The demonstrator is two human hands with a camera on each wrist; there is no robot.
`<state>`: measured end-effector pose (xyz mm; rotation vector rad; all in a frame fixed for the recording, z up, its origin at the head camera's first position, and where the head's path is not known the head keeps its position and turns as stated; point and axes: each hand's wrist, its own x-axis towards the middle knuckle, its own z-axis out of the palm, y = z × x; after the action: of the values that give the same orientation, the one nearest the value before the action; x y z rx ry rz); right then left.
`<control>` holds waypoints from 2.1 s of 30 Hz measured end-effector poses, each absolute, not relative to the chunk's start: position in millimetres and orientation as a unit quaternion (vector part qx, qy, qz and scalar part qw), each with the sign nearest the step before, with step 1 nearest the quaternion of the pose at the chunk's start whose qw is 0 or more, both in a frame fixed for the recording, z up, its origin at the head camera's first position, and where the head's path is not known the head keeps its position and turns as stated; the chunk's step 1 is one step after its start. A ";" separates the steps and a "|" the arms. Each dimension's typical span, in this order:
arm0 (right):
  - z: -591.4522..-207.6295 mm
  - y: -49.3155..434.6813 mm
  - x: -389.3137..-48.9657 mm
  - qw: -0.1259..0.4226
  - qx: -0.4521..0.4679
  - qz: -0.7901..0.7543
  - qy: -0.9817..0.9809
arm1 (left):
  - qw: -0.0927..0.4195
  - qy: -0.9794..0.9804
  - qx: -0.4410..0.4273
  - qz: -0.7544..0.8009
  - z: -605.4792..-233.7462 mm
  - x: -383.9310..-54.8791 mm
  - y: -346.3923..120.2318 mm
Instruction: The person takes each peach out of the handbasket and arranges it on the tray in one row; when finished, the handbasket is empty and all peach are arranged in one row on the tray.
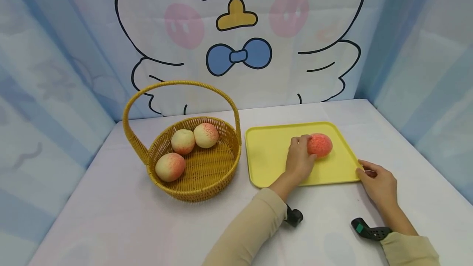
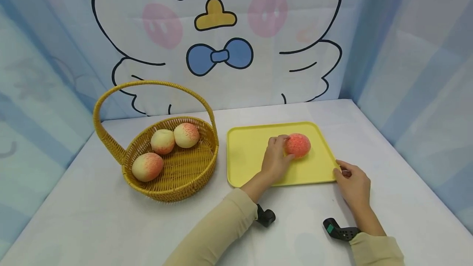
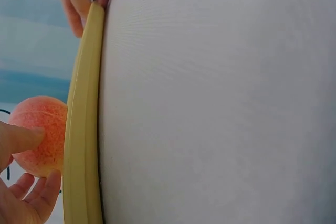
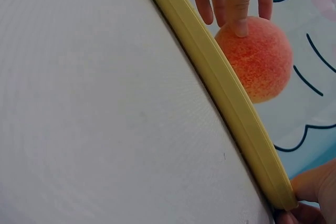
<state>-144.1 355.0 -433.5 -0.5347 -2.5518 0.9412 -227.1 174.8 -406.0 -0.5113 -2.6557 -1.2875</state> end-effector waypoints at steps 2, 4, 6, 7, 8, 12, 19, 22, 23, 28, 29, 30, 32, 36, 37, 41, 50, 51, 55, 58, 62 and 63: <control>-433.0 354.8 -144.1 0.184 -0.189 0.333 -0.905 | 0.076 -0.883 -0.170 -0.431 -405.9 -226.6 175.7; -432.8 354.8 -143.9 0.186 -0.188 0.331 -0.906 | 0.077 -0.882 -0.170 -0.433 -405.6 -226.3 177.0; -432.8 354.9 -143.8 0.186 -0.190 0.330 -0.906 | 0.080 -0.882 -0.168 -0.432 -405.6 -226.5 178.6; -432.8 355.0 -143.8 0.186 -0.191 0.329 -0.906 | 0.081 -0.883 -0.167 -0.431 -405.7 -227.0 179.7; -432.8 355.0 -143.7 0.186 -0.192 0.328 -0.906 | 0.082 -0.885 -0.165 -0.429 -405.9 -227.7 181.0; -432.3 354.8 -144.2 0.182 -0.200 0.326 -0.906 | 0.082 -0.890 -0.157 -0.420 -405.5 -230.7 186.1; -431.9 354.7 -144.7 0.173 -0.209 0.330 -0.904 | 0.080 -0.891 -0.151 -0.420 -403.7 -232.2 191.3; -433.0 355.0 -145.1 0.169 -0.209 0.332 -0.904 | 0.079 -0.893 -0.149 -0.417 -404.5 -232.5 193.1; -433.3 355.1 -145.3 0.169 -0.209 0.333 -0.904 | 0.079 -0.894 -0.148 -0.416 -404.8 -232.8 193.7; -433.5 355.0 -145.3 0.170 -0.209 0.333 -0.904 | 0.079 -0.897 -0.150 -0.408 -405.7 -235.9 197.0; -433.4 354.7 -145.2 0.171 -0.208 0.332 -0.904 | 0.079 -0.898 -0.151 -0.406 -405.7 -236.7 197.7; -433.2 354.4 -145.2 0.171 -0.208 0.333 -0.903 | 0.078 -0.898 -0.152 -0.405 -405.7 -237.4 198.4; -432.9 353.5 -145.2 0.172 -0.208 0.335 -0.903 | 0.077 -0.899 -0.154 -0.404 -405.6 -238.6 199.5; -432.1 352.4 -144.7 0.176 -0.204 0.334 -0.903 | 0.074 -0.902 -0.155 -0.397 -405.1 -239.9 200.6; -431.7 352.2 -144.4 0.177 -0.203 0.333 -0.904 | 0.073 -0.902 -0.156 -0.395 -404.8 -240.0 200.7; -430.7 351.4 -143.6 0.179 -0.203 0.333 -0.903 | 0.063 -0.900 -0.165 -0.397 -403.2 -240.0 201.3; -429.4 350.7 -142.9 0.168 -0.207 0.337 -0.903 | 0.013 -0.886 -0.187 -0.424 -405.0 -238.4 202.9; -429.4 350.8 -143.1 0.168 -0.207 0.335 -0.904 | 0.011 -0.883 -0.188 -0.430 -405.3 -238.1 203.3; -429.5 350.5 -144.0 0.174 -0.204 0.337 -0.903 | 0.001 -0.866 -0.191 -0.462 -404.9 -236.6 204.4; -429.7 350.1 -144.7 0.177 -0.201 0.340 -0.901 | -0.006 -0.861 -0.186 -0.473 -403.8 -235.3 204.9; -430.1 350.2 -145.5 0.178 -0.199 0.338 -0.902 | -0.011 -0.860 -0.184 -0.477 -404.2 -234.3 205.3; -430.2 350.3 -145.5 0.180 -0.198 0.338 -0.903 | -0.013 -0.860 -0.188 -0.474 -404.4 -234.3 205.3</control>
<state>-145.5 350.3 -430.2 -0.5603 -2.5509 0.9541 -234.3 205.3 -404.4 -0.5942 -2.7241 -1.5028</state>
